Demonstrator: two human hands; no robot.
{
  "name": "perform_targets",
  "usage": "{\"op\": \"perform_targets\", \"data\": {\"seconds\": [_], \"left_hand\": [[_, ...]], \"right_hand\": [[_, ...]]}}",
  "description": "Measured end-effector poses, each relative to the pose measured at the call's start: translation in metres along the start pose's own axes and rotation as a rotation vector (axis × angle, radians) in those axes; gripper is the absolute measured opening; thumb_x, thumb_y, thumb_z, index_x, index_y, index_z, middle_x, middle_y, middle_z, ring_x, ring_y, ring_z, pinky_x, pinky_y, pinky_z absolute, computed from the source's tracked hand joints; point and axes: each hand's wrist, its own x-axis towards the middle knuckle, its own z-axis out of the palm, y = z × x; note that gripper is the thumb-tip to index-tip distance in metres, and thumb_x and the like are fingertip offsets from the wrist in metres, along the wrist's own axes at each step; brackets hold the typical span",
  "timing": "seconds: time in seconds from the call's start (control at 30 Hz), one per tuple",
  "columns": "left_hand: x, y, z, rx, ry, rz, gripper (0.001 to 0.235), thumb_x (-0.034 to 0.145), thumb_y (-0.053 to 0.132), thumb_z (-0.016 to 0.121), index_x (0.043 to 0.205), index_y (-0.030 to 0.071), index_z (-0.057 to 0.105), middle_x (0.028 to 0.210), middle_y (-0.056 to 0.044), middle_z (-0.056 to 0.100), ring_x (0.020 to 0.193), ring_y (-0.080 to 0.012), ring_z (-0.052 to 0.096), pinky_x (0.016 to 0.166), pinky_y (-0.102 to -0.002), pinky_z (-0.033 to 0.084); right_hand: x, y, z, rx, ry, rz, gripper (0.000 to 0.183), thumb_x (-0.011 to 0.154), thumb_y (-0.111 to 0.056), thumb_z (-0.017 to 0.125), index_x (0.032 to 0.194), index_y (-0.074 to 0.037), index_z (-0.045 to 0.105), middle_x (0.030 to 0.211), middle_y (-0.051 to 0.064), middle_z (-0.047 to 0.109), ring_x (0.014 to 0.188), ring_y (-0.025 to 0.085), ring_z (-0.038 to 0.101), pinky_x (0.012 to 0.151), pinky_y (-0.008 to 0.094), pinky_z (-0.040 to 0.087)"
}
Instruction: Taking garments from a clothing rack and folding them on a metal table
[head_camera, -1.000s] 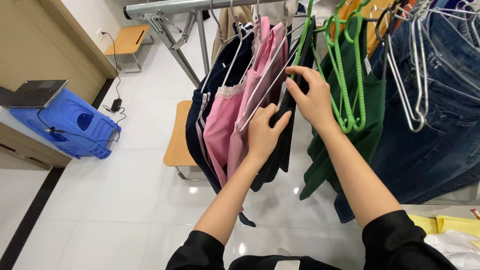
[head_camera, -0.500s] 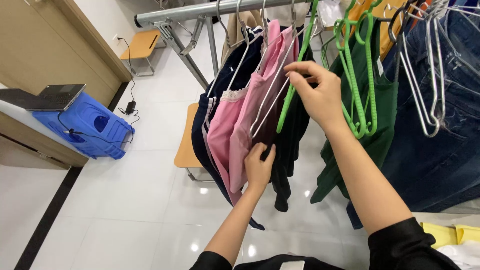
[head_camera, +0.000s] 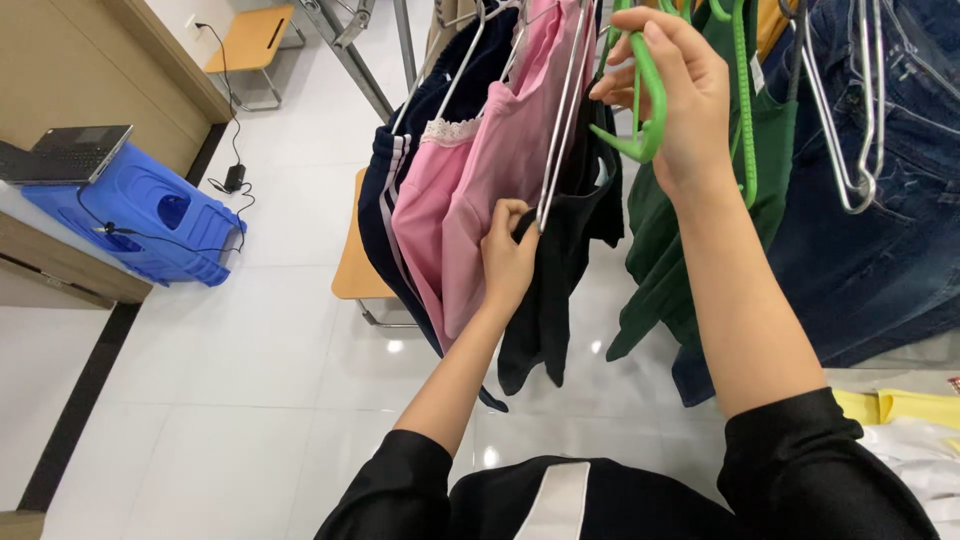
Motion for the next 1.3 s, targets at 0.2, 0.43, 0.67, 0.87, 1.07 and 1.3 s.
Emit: {"op": "perform_targets", "data": {"seconds": [0.2, 0.43, 0.67, 0.87, 1.07, 1.3], "left_hand": [[0.003, -0.029, 0.013, 0.148, -0.088, -0.172, 0.031, 0.097, 0.040, 0.068, 0.116, 0.015, 0.069, 0.118, 0.000, 0.081, 0.126, -0.0219, 0.075, 0.103, -0.035, 0.050], [-0.018, -0.019, 0.006, -0.055, -0.226, -0.507, 0.031, 0.096, 0.035, 0.068, 0.119, 0.014, 0.071, 0.105, 0.000, 0.079, 0.098, -0.0090, 0.070, 0.090, -0.024, 0.049], [-0.057, -0.082, -0.020, -0.291, -0.418, -0.383, 0.019, 0.103, 0.024, 0.074, 0.096, 0.012, 0.061, 0.076, 0.000, 0.069, 0.063, -0.0024, 0.054, 0.053, -0.020, 0.043], [-0.099, -0.069, -0.059, -0.333, -0.491, -0.282, 0.020, 0.102, 0.011, 0.070, 0.092, 0.014, 0.053, 0.067, 0.001, 0.067, 0.055, -0.0002, 0.049, 0.049, -0.017, 0.037], [-0.143, -0.047, -0.103, -0.337, -0.512, -0.206, 0.023, 0.099, 0.005, 0.074, 0.090, 0.012, 0.054, 0.070, -0.003, 0.073, 0.063, -0.0010, 0.048, 0.060, -0.019, 0.041], [-0.189, -0.038, -0.151, -0.310, -0.510, -0.198, 0.024, 0.098, 0.007, 0.074, 0.088, 0.014, 0.053, 0.068, -0.002, 0.072, 0.063, -0.0017, 0.048, 0.062, -0.020, 0.044]], "right_hand": [[-0.008, -0.004, -0.004, 0.000, 0.003, 0.043, 0.031, 0.113, -0.038, 0.053, 0.127, -0.015, 0.068, 0.107, 0.001, 0.065, 0.092, 0.015, 0.072, 0.086, 0.026, 0.060], [-0.039, 0.016, -0.012, -0.288, 0.014, 0.094, 0.047, 0.113, -0.047, 0.038, 0.141, -0.016, 0.061, 0.136, 0.002, 0.069, 0.133, 0.012, 0.061, 0.095, 0.028, 0.043], [-0.156, 0.066, -0.004, -0.152, 0.264, 0.177, 0.062, 0.119, -0.050, 0.034, 0.166, -0.010, 0.037, 0.164, 0.013, 0.047, 0.144, 0.024, 0.046, 0.123, 0.054, 0.036], [-0.282, 0.136, 0.013, -0.333, 0.210, 0.391, 0.030, 0.102, -0.016, 0.077, 0.131, -0.011, 0.073, 0.107, 0.005, 0.074, 0.099, 0.014, 0.071, 0.093, 0.033, 0.060], [-0.317, 0.100, 0.034, -0.290, 0.060, 0.619, 0.020, 0.088, -0.011, 0.089, 0.087, -0.003, 0.071, 0.074, 0.003, 0.069, 0.071, 0.011, 0.064, 0.069, 0.027, 0.057], [-0.366, 0.088, 0.032, -0.289, -0.020, 0.891, 0.072, 0.114, -0.065, 0.039, 0.100, -0.013, 0.086, 0.080, 0.004, 0.072, 0.080, 0.015, 0.067, 0.076, 0.037, 0.057]]}}
